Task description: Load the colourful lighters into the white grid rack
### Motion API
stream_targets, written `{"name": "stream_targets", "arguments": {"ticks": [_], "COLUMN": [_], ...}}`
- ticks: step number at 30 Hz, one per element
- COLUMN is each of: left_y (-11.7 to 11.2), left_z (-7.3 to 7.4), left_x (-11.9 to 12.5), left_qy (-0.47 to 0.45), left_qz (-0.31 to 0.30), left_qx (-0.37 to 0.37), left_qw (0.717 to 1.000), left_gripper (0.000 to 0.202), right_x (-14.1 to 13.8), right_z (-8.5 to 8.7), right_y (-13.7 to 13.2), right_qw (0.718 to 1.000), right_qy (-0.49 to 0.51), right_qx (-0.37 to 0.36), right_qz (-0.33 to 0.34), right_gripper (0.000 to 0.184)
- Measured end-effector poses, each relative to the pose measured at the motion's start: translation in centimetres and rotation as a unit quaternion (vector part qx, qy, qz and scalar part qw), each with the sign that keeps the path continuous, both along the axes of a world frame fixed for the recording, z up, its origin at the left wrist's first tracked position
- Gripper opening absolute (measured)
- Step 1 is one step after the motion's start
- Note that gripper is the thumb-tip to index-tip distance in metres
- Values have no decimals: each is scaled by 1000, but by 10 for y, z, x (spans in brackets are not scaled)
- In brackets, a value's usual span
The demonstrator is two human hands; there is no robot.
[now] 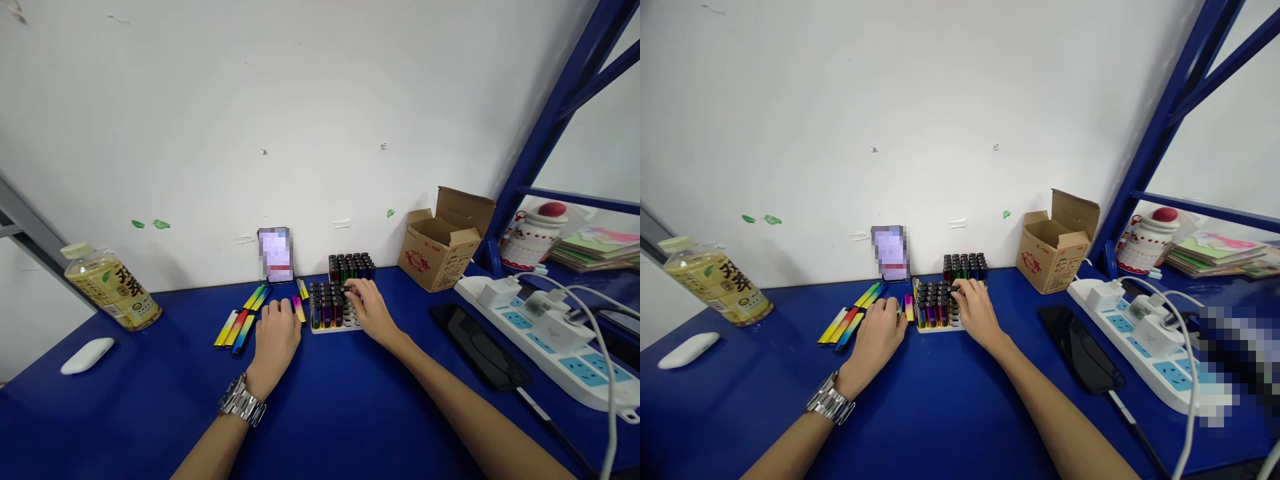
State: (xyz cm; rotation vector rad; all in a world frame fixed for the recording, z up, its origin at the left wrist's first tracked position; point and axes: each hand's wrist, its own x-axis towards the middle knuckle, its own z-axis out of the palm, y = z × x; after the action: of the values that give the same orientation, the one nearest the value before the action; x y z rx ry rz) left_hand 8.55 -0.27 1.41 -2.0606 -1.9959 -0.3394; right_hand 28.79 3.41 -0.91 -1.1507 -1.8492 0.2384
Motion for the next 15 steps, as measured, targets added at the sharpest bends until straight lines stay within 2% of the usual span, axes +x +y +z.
{"name": "stream_targets", "arguments": {"ticks": [5, 8, 12, 15], "left_y": [5, 8, 10, 11], "left_z": [-9, -13, -17, -21], "left_x": [-7, -11, -12, -13], "left_qy": [11, 9, 38, 23], "left_qz": [35, 35, 13, 4], "left_qx": [12, -3, -16, -12], "left_qw": [999, 999, 999, 1000], "left_gripper": [21, 20, 25, 28], "right_x": [-1, 3, 5, 3], "right_z": [2, 2, -3, -8], "right_y": [1, 4, 6, 5], "right_qw": [999, 997, 997, 995], "right_qy": [44, 53, -15, -49], "right_qx": [-21, -48, -79, -79], "right_qz": [24, 5, -16, -28], "right_gripper": [20, 23, 25, 23]}}
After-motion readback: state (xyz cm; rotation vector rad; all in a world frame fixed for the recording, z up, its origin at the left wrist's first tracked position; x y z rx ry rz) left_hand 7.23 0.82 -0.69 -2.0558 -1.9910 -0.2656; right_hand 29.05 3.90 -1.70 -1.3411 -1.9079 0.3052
